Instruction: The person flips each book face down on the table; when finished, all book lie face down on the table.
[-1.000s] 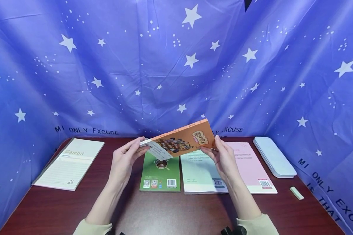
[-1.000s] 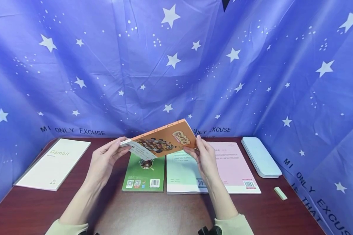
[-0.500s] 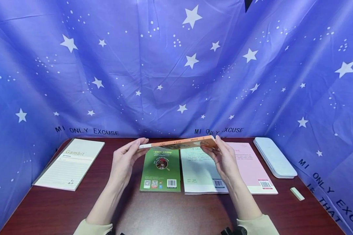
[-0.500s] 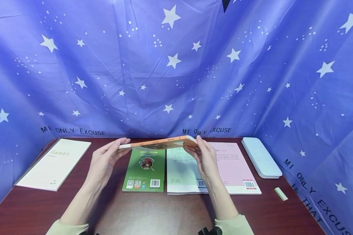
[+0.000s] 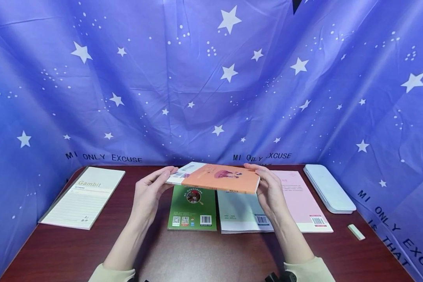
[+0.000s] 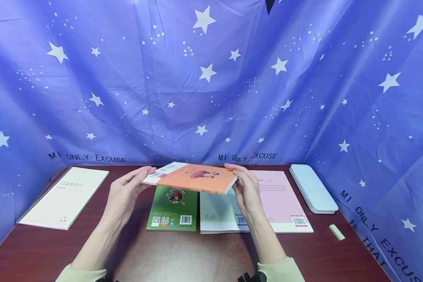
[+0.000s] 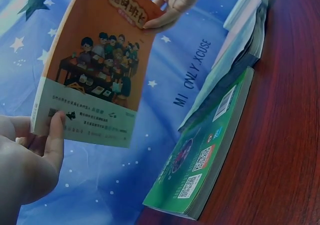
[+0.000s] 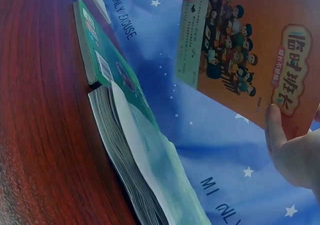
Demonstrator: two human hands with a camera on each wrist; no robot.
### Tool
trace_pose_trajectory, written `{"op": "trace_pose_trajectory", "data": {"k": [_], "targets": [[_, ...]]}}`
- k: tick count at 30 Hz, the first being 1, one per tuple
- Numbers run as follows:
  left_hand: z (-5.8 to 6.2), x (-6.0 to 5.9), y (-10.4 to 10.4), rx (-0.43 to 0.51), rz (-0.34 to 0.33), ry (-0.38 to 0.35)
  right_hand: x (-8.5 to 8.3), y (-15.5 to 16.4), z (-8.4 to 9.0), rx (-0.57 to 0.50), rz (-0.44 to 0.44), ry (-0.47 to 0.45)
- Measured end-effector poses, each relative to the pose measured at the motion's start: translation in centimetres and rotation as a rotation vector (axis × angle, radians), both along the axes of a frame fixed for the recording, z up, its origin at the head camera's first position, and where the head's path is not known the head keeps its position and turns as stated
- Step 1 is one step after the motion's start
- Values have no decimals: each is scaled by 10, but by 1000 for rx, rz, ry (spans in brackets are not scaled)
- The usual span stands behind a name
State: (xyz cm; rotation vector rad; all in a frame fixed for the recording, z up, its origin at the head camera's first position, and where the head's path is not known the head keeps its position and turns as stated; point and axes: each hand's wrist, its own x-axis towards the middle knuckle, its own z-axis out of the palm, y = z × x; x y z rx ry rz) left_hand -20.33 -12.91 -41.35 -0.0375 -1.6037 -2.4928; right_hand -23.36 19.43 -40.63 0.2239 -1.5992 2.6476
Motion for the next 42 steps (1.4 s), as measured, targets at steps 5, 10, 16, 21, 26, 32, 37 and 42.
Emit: {"op": "trace_pose_trajectory", "data": {"k": [5,10,16,21,26,32,37,42], "targets": [[0,0,0,-4,6,-10,0,0,1,6,2,10],[0,-1,-2,-2,16,-16,1,-1,4,26,-8,-2],[0,0,-2,-31,8,-26,2,-1,3,8,-12,8],[0,0,0,-54,18,-30,0,-2,4,-18,-37,-42],[1,1,1,-51,10,-52,-2,-3,4,-39,-49,-99],[0,1,2,-74,-12,-134,-3,-5,3,-26,-51,-84],[0,0,1,-83,-27,-165,-3,-6,2,-21,-59,-68],[-1,-1,1,-102,-46,-178,-3,-5,-1,21,-78,-81]]}}
